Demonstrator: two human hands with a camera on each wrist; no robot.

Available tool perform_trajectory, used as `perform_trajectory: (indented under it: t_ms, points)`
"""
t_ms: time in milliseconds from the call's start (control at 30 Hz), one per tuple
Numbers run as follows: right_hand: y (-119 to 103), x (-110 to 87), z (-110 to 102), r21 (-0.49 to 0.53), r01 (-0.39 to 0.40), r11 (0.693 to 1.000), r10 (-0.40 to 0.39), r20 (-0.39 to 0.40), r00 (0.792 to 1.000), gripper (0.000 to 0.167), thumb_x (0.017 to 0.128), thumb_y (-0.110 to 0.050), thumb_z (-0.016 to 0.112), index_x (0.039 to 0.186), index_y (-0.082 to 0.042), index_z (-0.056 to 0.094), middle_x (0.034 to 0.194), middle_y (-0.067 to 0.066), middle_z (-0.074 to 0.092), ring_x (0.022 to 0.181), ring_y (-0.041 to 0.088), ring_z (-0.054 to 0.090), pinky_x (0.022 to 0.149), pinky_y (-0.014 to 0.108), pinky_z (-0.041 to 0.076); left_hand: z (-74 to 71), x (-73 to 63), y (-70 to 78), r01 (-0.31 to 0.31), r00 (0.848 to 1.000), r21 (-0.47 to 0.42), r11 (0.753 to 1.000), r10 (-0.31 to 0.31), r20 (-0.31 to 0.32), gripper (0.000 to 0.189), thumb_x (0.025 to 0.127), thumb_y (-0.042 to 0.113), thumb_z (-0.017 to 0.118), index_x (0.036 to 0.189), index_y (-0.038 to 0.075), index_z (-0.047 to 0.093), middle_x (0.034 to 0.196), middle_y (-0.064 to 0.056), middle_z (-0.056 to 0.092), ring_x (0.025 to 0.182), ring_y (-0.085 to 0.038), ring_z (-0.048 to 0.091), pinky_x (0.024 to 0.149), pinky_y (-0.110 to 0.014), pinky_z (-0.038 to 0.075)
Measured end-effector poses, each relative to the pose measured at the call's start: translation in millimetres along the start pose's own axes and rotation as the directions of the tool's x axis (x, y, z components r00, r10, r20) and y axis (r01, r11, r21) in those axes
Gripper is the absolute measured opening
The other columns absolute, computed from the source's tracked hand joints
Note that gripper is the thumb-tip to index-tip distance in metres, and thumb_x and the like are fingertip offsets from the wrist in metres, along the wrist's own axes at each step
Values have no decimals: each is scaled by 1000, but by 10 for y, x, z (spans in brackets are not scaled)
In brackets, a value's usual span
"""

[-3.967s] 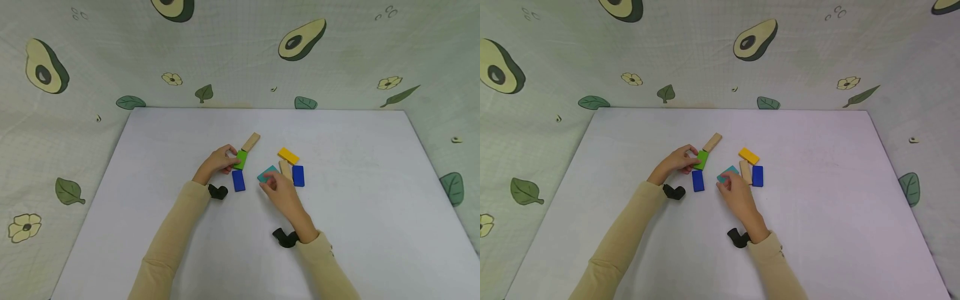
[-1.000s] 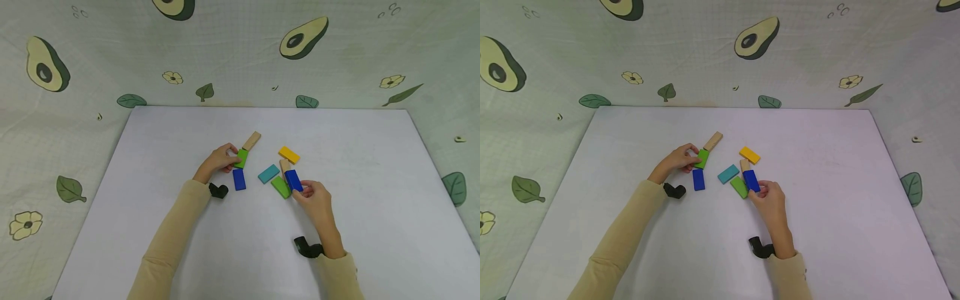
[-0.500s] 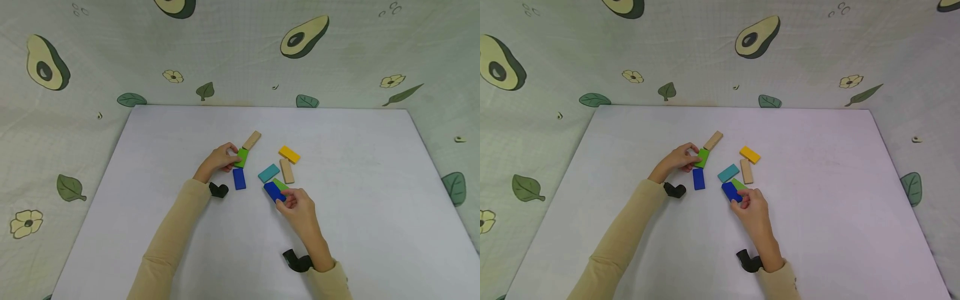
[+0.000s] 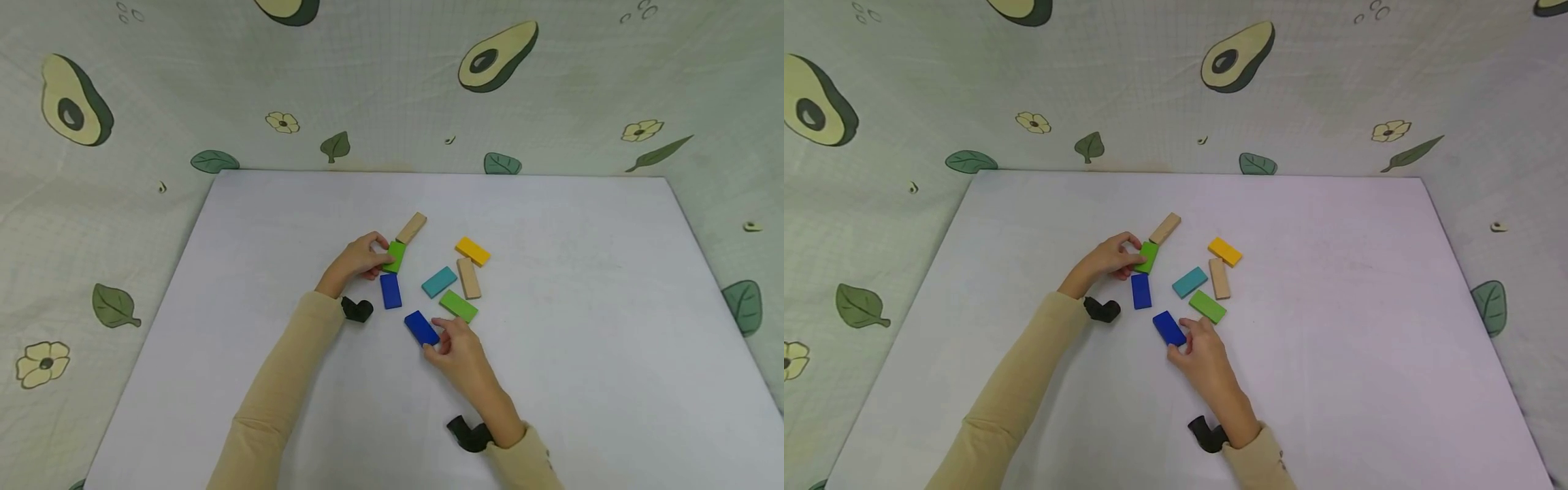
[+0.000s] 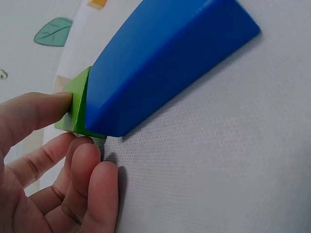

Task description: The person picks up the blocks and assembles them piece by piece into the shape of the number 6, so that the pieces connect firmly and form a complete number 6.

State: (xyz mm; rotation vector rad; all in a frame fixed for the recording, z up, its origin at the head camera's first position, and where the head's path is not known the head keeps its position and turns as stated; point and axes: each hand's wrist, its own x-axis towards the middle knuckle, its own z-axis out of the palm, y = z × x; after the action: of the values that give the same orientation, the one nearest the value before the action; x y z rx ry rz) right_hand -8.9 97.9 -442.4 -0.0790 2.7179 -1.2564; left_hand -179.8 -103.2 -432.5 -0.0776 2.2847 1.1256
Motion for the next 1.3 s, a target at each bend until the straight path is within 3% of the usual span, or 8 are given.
perform_trajectory:
  t_ms: [200, 400, 833, 1300]
  points:
    - [-19, 22, 79, -83, 31, 996, -24, 81, 996, 44, 76, -10, 73, 115, 5, 59, 76, 4, 46, 65, 10, 43, 55, 19, 37, 7, -11, 18, 15, 1000, 10, 1000, -15, -3, 37, 87, 24, 65, 119, 13, 49, 75, -4, 57, 56, -12, 53, 55, -23, 49]
    - [-65, 31, 100, -78, 51, 996, -43, 100, 994, 32, 79, -6, 72, 108, 2, 61, 70, -1, 48, 63, 10, 43, 55, 20, 38, 10, -13, 16, 2, 1000, 14, 1000, -2, 6, 38, 87, 25, 65, 118, 13, 49, 74, -4, 56, 56, -12, 53, 53, -23, 49]
    - [-173, 104, 105, -83, -34, 996, 50, 198, 979, 26, 81, -18, 71, 92, -4, 52, 66, 1, 48, 57, 12, 43, 51, 21, 36, -6, -4, 0, -13, 1000, -9, 1000, 13, -5, 36, 86, 25, 65, 116, 12, 50, 75, -5, 56, 55, -11, 53, 52, -22, 48]
    - [-188, 163, 132, -45, -79, 996, 87, 214, 973, 27, 81, -19, 71, 89, -3, 50, 65, 3, 49, 55, 14, 44, 49, 24, 35, -13, -13, 15, -17, 1000, 0, 1000, 17, 2, 37, 87, 24, 65, 118, 11, 50, 74, -4, 56, 54, -11, 53, 52, -21, 48]
